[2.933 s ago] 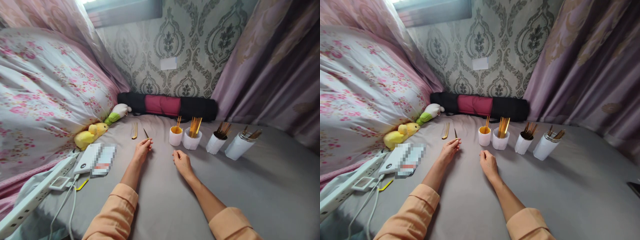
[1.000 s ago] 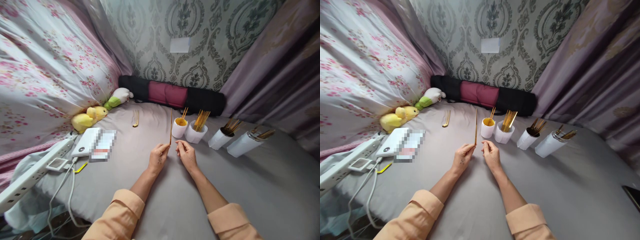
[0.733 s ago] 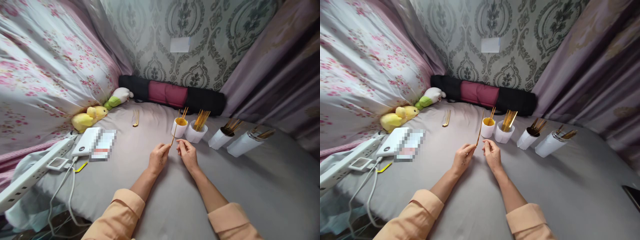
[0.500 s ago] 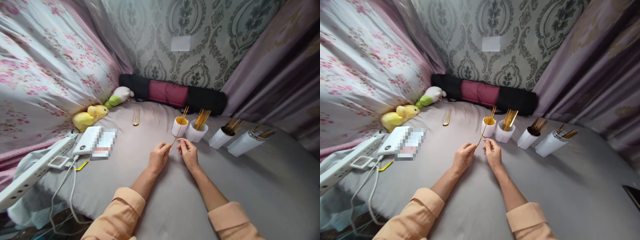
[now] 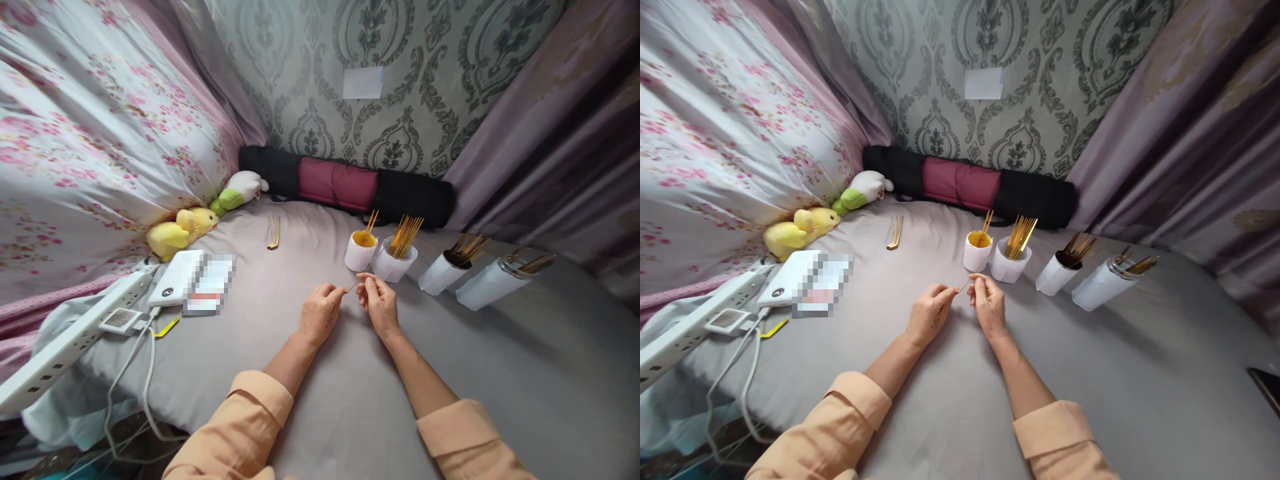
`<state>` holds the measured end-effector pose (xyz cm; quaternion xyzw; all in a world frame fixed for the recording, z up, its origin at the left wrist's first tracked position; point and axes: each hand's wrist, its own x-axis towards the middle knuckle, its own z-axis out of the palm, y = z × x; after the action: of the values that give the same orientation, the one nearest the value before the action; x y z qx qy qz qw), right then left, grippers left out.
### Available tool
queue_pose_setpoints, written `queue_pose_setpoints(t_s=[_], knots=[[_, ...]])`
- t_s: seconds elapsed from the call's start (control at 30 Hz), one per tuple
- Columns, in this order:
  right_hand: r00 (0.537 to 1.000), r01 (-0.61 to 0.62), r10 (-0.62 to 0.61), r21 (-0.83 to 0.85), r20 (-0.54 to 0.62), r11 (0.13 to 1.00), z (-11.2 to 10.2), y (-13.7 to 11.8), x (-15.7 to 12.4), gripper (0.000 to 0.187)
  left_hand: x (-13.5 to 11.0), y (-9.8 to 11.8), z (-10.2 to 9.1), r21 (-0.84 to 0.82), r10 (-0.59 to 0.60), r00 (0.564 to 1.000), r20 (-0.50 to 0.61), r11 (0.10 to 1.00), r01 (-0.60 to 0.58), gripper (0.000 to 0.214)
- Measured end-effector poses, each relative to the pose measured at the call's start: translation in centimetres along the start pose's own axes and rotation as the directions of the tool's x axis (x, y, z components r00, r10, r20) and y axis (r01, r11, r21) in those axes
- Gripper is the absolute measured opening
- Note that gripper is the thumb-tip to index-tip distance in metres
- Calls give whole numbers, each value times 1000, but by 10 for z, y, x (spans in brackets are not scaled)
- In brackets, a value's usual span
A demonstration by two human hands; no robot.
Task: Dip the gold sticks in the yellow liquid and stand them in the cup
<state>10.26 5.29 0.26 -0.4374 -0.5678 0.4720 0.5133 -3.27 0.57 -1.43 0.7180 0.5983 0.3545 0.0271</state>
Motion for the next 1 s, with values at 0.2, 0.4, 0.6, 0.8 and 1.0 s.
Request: queue_pose_setpoints(t_s=[0.2,0.4,0.6,0.8,1.0], knots=[[1000,-4,4,12,9,1000,0,-3,0,36,1,2,-2,39,-3,1000,20,999,2,29],[1000,-12,12,18,10,1000,-1,-2,0,36,0,1,-1,66,-5,1000,31,998,3,29],[999,-43,43,-1,-2,999,-1,1,1,40,0,0,1,38,-19,1000,23,999,18,27],[997,-78,78,-5,-7,997,-1,2,2,40,-1,-2,3,-4,-38,999,-2,999,38,24],[997,-76,76,-11,-16,997,-1,3,2,40,-1,-3,4,-56,-55,998,-12,997,55,23]])
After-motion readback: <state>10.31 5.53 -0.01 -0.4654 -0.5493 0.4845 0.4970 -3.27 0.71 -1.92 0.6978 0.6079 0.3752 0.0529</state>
